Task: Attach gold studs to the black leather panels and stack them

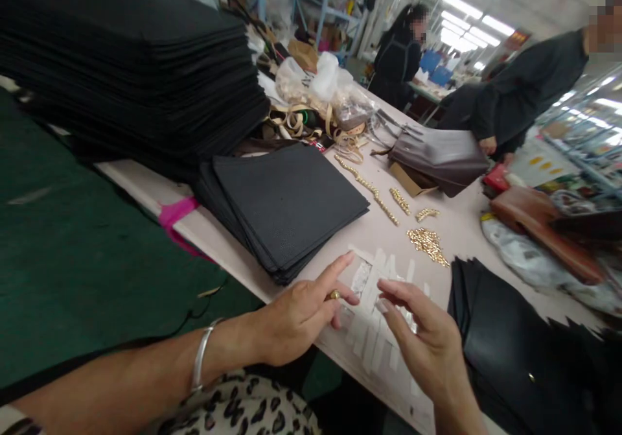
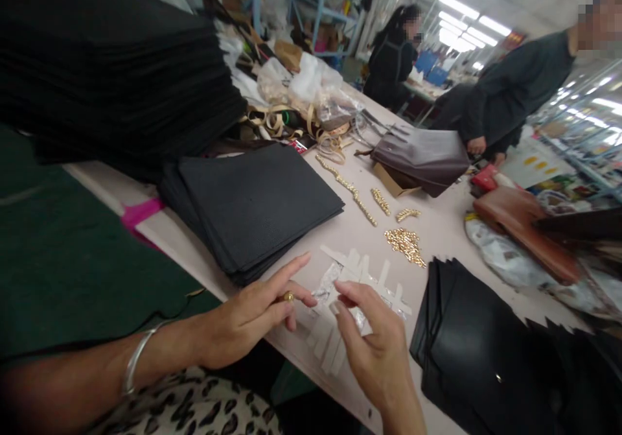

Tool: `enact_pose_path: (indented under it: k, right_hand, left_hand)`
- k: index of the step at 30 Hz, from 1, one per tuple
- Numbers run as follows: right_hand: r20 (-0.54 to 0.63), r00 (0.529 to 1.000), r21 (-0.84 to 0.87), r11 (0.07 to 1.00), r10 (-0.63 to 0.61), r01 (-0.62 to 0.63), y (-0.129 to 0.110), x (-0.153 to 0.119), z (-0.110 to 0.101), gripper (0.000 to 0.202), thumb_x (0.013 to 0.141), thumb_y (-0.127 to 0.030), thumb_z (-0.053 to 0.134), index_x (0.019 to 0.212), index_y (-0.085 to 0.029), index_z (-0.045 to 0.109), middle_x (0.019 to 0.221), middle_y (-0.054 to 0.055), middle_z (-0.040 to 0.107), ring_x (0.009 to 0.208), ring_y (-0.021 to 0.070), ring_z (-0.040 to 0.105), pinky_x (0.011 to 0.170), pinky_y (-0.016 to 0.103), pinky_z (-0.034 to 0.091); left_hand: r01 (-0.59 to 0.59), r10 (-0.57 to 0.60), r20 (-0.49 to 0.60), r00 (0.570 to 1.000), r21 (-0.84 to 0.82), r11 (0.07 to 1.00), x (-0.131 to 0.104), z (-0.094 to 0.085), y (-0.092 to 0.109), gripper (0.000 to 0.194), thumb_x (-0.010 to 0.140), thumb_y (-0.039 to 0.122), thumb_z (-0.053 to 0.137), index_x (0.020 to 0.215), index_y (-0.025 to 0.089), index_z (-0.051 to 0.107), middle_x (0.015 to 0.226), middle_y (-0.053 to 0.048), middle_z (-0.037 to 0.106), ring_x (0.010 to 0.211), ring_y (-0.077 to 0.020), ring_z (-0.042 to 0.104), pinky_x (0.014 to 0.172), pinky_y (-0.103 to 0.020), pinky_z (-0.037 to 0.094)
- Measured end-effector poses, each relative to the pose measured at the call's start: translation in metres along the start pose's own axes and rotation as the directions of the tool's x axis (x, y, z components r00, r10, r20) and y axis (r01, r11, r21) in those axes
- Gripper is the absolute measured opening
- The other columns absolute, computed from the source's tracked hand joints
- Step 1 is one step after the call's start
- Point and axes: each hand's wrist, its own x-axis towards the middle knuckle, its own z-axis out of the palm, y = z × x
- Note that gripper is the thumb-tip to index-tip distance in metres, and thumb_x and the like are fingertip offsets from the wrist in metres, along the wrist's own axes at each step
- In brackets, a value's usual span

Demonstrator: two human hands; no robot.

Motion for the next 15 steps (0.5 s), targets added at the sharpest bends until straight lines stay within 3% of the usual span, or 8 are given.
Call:
enact_pose_path:
  k: [4, 6, 9, 12, 14, 15]
  right_hand:
    - [0.151, 0.949, 0.031, 0.961, -0.277, 0.276, -0.042, 0.008, 0.021, 0.041, 0.096, -0.007, 0.048, 0.131, -0.026, 0.058, 0.123, 0.008, 0.065, 0.114, 0.0202, 0.060, 0.095, 0.038, 0.052]
    - [0.210, 0.925, 0.050, 0.948, -0.316, 0.313, -0.051, 0.012, 0.024, 0.045, 0.096, -0.004, 0.044, 0.134, -0.025, 0.055, 0.126, 0.009, 0.063, 0.115, 0.0212, 0.058, 0.096, 0.041, 0.052]
    - [0.255, 0.908, 0.017, 0.941, -0.331, 0.338, -0.059, 0.012, 0.030, 0.036, 0.095, -0.008, 0.046, 0.126, -0.021, 0.060, 0.116, 0.009, 0.068, 0.103, 0.0207, 0.061, 0.090, 0.038, 0.054]
    - [0.167, 0.890, -0.143, 0.883, -0.425, 0.448, -0.057, 0.009, 0.047, 0.018, 0.096, -0.018, 0.052, 0.107, -0.022, 0.065, 0.097, 0.004, 0.074, 0.081, 0.0173, 0.064, 0.074, 0.031, 0.055]
    - [0.029, 0.861, -0.307, 0.815, -0.508, 0.492, -0.048, 0.008, 0.063, 0.011, 0.097, -0.027, 0.055, 0.097, -0.026, 0.065, 0.082, -0.001, 0.074, 0.066, 0.0154, 0.062, 0.062, 0.029, 0.052]
    - [-0.038, 0.839, -0.390, 0.781, -0.542, 0.487, -0.042, 0.008, 0.071, 0.011, 0.096, -0.031, 0.056, 0.092, -0.027, 0.065, 0.074, -0.003, 0.072, 0.059, 0.0154, 0.060, 0.054, 0.029, 0.049]
  left_hand:
    - [0.039, -0.037, 0.040, 0.999, -0.072, 0.997, -0.006, -0.004, 0.003, 0.069, 0.099, 0.025, 0.039, 0.160, 0.021, 0.006, 0.089, 0.000, 0.071, 0.076, -0.0145, 0.063, 0.078, -0.030, 0.049]
    - [0.084, -0.075, 0.070, 0.995, -0.137, 0.987, -0.012, -0.007, 0.004, 0.071, 0.100, 0.028, 0.040, 0.160, 0.022, 0.004, 0.078, 0.002, 0.068, 0.073, -0.0149, 0.062, 0.071, -0.028, 0.048]
    - [0.221, -0.182, 0.167, 0.969, -0.256, 0.941, -0.022, -0.007, 0.000, 0.073, 0.101, 0.039, 0.040, 0.160, 0.025, 0.000, 0.081, 0.000, 0.070, 0.072, -0.0160, 0.061, 0.064, -0.026, 0.047]
    - [0.341, -0.262, 0.250, 0.932, -0.363, 0.867, -0.024, -0.005, -0.023, 0.079, 0.099, 0.042, 0.041, 0.159, 0.025, -0.007, 0.078, -0.001, 0.071, 0.065, -0.0161, 0.059, 0.060, -0.027, 0.045]
    - [0.309, -0.228, 0.255, 0.939, -0.342, 0.887, -0.017, -0.004, -0.044, 0.080, 0.093, 0.036, 0.044, 0.159, 0.030, 0.000, 0.077, -0.001, 0.072, 0.062, -0.0186, 0.060, 0.058, -0.030, 0.047]
    - [0.216, -0.146, 0.251, 0.957, -0.282, 0.935, -0.012, -0.004, -0.054, 0.078, 0.091, 0.037, 0.047, 0.159, 0.036, 0.009, 0.084, -0.002, 0.074, 0.067, -0.0215, 0.064, 0.059, -0.032, 0.050]
